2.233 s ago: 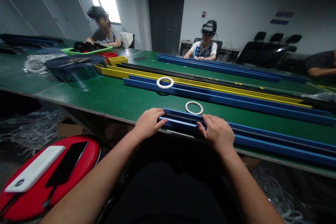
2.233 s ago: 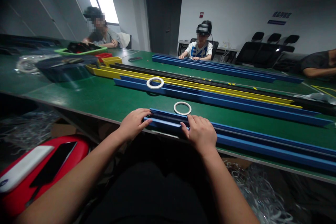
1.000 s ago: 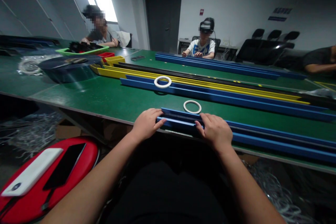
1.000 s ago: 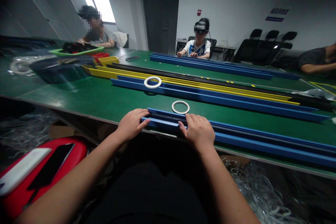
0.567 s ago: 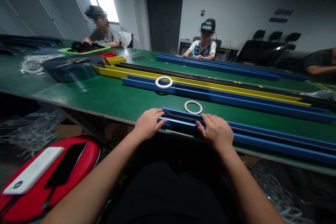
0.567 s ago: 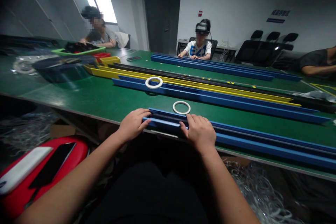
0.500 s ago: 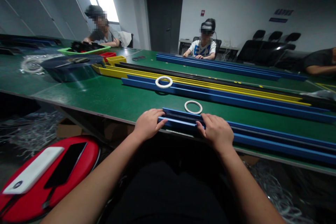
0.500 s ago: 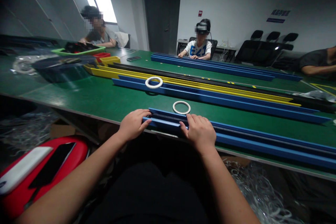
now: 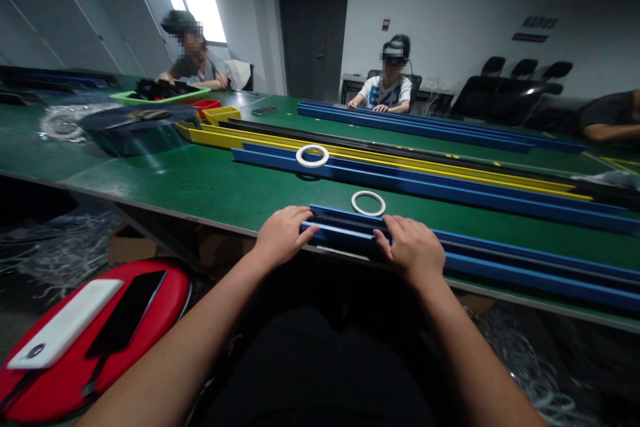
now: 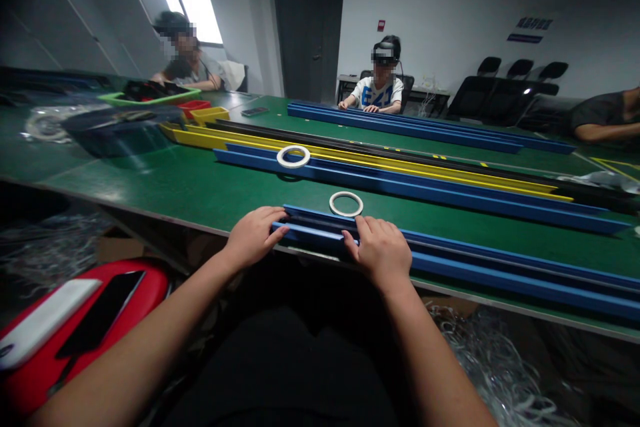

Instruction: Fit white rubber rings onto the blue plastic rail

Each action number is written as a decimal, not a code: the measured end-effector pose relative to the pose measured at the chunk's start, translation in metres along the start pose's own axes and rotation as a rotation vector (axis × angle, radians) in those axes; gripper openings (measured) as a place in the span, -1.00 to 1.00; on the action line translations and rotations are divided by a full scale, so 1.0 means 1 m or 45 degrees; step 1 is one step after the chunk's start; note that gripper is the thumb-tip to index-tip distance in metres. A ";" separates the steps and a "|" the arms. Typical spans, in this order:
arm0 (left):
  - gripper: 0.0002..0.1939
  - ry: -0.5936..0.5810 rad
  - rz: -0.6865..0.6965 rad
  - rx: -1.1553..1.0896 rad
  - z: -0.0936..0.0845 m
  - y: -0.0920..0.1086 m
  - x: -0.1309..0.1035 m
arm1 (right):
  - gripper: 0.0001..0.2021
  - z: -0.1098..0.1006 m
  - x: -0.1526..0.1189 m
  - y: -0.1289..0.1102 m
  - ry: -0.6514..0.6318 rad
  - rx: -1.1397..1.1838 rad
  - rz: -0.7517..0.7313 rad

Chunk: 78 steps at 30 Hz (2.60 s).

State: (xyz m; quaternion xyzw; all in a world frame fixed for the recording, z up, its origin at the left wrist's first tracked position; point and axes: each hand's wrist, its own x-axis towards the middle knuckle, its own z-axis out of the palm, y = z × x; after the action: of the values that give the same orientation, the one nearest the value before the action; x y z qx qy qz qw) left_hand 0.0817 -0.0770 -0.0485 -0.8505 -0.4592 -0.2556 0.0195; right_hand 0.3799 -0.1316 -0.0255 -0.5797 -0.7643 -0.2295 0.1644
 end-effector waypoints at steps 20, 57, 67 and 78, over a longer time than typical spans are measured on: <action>-0.55 0.029 -0.001 -0.008 0.002 0.000 -0.001 | -0.55 0.000 0.000 0.000 0.007 0.005 -0.002; -0.58 -0.042 0.009 -0.072 -0.005 0.000 0.003 | -0.53 0.000 0.000 0.000 -0.003 0.002 -0.001; -0.56 -0.073 0.016 -0.052 -0.005 -0.001 0.002 | -0.52 0.001 0.000 0.001 -0.020 0.004 0.005; -0.54 -0.094 -0.017 -0.061 -0.004 -0.003 0.002 | -0.53 0.000 -0.001 0.000 -0.010 0.011 0.003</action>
State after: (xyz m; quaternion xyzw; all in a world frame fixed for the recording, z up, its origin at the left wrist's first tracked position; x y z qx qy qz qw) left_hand 0.0787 -0.0746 -0.0450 -0.8566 -0.4589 -0.2350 -0.0195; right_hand 0.3800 -0.1328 -0.0257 -0.5808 -0.7653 -0.2238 0.1643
